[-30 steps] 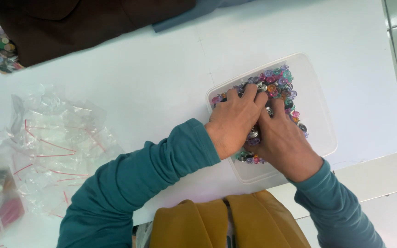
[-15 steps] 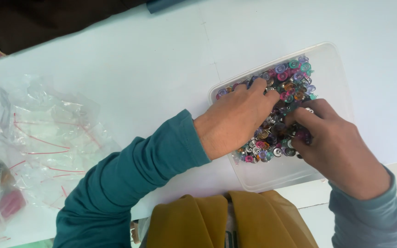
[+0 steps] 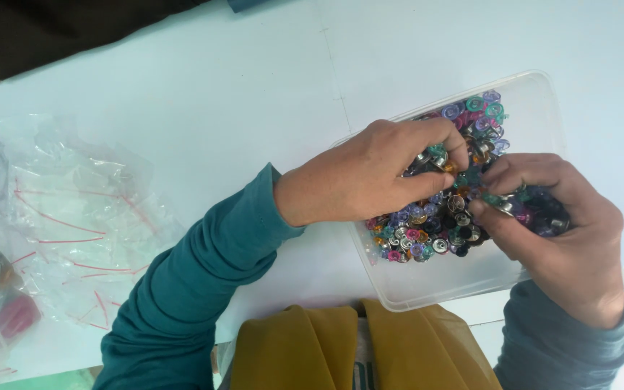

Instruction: Sorting various buttons by type and placing them into small plastic bags

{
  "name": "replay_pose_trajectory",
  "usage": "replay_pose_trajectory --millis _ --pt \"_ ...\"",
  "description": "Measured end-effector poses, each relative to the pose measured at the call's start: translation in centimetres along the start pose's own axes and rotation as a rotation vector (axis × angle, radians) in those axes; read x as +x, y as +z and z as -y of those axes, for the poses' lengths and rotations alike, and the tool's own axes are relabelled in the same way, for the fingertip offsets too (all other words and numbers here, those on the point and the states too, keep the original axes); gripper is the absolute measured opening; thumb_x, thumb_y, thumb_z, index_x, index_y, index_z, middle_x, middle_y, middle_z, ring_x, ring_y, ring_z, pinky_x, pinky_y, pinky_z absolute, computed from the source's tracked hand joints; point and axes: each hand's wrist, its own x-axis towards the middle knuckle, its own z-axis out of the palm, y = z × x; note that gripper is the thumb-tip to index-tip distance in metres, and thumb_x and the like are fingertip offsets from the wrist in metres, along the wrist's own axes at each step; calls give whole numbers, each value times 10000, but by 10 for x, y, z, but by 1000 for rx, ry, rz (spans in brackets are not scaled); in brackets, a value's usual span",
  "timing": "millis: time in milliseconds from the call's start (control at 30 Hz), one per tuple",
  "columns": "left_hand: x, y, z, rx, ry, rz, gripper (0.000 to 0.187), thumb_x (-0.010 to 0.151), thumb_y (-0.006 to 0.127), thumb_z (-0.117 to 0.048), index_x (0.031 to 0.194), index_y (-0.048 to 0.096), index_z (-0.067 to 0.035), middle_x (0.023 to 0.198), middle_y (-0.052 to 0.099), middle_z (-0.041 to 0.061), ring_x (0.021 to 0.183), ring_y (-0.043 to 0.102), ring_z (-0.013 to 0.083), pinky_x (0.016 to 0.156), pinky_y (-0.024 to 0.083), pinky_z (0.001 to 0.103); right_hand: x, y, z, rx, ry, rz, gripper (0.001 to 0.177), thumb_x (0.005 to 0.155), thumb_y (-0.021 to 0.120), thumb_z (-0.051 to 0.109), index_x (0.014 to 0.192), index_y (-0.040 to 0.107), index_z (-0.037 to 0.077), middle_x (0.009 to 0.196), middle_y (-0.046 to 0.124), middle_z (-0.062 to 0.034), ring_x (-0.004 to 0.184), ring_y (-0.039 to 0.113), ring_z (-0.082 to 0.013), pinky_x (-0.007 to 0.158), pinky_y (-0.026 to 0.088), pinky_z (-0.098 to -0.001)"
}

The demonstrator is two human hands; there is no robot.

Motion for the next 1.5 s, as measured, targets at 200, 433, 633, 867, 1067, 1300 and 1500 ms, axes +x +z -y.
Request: replay_pose_trajectory --millis 200,433,633,867,1067,1300,1500 --pt "4 -6 3 -112 -69 149 230 1018 525 -174 1242 574 -155 1303 662 87 1215 643 259 998 533 409 5 -9 -3 105 109 51 277 883 722 -11 1092 541 -2 1219 660 -222 1156 674 -275 842 646 -328" --pt "4 -12 5 -216 -24 191 325 1054 391 -107 1334 554 -130 1405 598 114 1324 584 301 1104 493 460 4 -8 -9 194 90 74 245 886 666 -53 1091 537 -16 1278 631 -272 1247 651 -328 877 710 -399" --pt "5 -10 5 -301 -132 195 396 999 351 -31 1322 556 -135 1447 580 116 1387 560 274 866 634 380 4 -11 -10 232 72 105 213 919 580 -166 1091 572 -41 1346 616 -276 1233 671 -323 989 679 -382" --pt "2 -9 0 -258 -74 151 356 985 377 -43 1232 623 -120 1254 684 78 1152 661 219 978 541 355 -1 -10 -20 287 37 100 134 942 601 -114 1054 621 -42 1303 653 -254 1257 654 -310 997 581 -343" --pt "-5 -7 -6 -286 40 106 351 981 385 28 1207 616 -108 1174 702 89 1068 693 198 949 584 320 -6 -15 -23 323 -23 120 183 958 533 -171 972 652 -32 1166 697 -219 1128 703 -299 1000 582 -360" --pt "-11 27 8 230 189 -162 578 849 573 190 1375 464 -22 1284 566 146 1152 655 323 1023 589 404 5 12 22 -122 -289 -14 295 961 513 -229 1205 649 -133 1311 661 -306 1281 640 -389 1138 510 -433" --pt "-20 99 8 1453 -368 -561 422 974 515 -210 1382 564 -117 1196 595 62 1075 580 237 825 575 382 13 29 1 -605 -294 0 402 1119 543 69 1508 493 -17 1502 477 -295 1220 566 -510 988 507 -563"
